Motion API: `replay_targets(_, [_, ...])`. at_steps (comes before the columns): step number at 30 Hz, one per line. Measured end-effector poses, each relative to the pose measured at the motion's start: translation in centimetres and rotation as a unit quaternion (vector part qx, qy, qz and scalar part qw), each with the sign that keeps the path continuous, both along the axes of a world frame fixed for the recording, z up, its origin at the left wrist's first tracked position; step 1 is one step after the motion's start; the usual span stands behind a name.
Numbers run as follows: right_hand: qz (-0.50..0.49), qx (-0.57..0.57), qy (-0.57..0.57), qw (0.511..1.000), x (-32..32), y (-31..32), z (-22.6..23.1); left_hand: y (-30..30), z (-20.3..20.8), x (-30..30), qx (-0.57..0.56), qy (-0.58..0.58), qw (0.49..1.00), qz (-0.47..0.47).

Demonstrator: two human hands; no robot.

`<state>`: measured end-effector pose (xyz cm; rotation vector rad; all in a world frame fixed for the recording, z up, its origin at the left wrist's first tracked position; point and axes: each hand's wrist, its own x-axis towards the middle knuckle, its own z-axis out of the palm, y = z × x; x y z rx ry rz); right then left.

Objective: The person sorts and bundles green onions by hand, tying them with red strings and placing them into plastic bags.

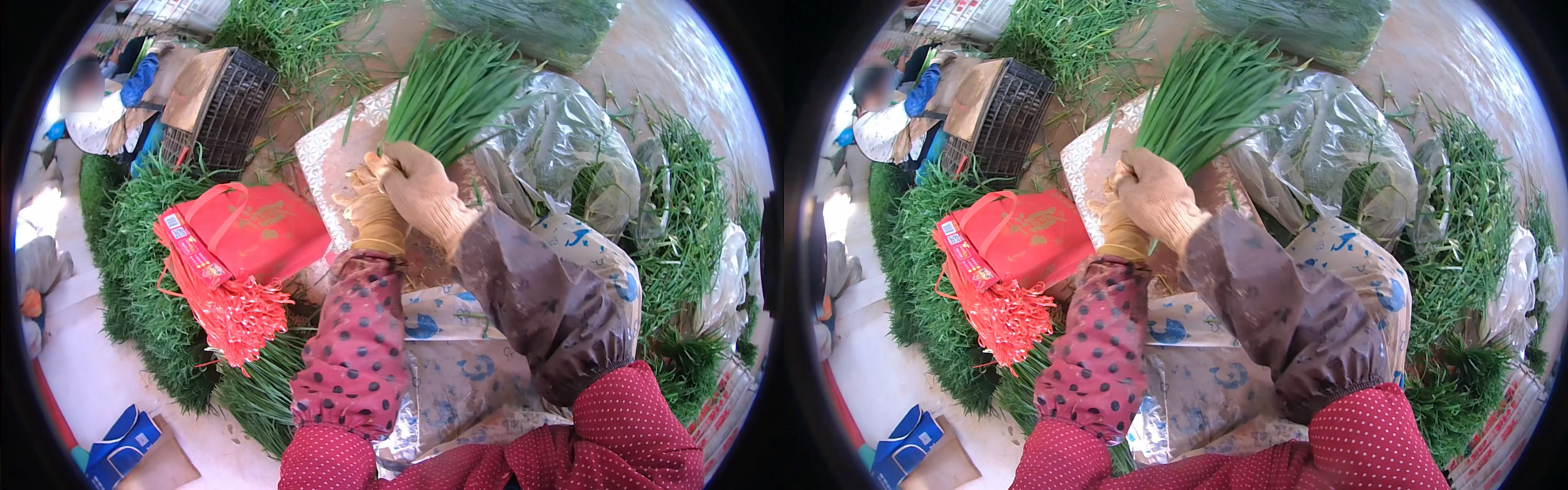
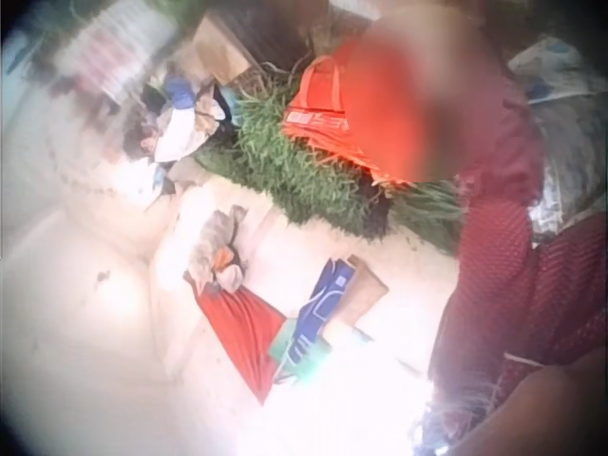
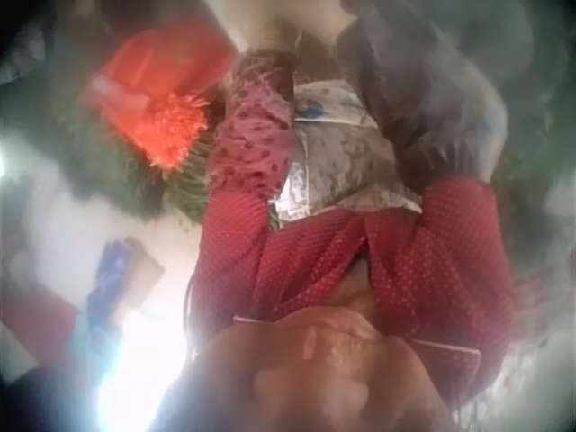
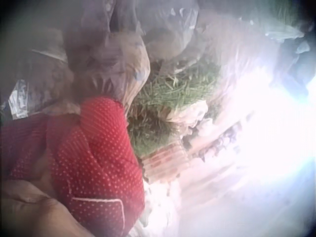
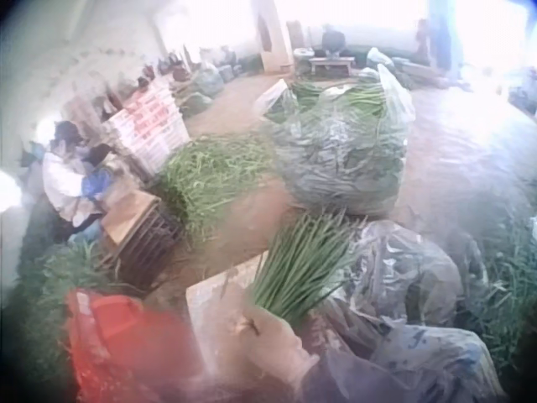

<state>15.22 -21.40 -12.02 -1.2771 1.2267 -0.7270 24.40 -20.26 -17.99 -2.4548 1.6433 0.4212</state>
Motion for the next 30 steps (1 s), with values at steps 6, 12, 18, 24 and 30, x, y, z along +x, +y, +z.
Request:
replay_targets(6, [0.007,-0.055,0.037,0.998,-1.0,1.8,-0.1,-0.9,-1.2,1.7,0.021,0.041,0.998,0.033])
replay_targets(12, [0.087,-0.044,0.123,0.988,-8.3,9.5,-7.5,-0.3,0.3,-0.3,0.024,-0.073,0.997,-0.018])
replay_targets(18, [0.124,-0.116,0.070,0.983,-7.4,7.2,-6.2,-0.1,1.1,-0.6,0.031,-0.045,0.998,0.017])
replay_targets(24, [-0.092,0.083,-0.112,0.986,-6.2,-0.3,-1.7,0.9,0.1,-1.5,0.013,-0.102,0.995,0.008])
replay_targets(30, [0.007,0.159,-0.092,0.983,-1.6,-1.9,-3.7,1.1,-2.0,-1.5,-0.014,-0.112,0.994,-0.005])
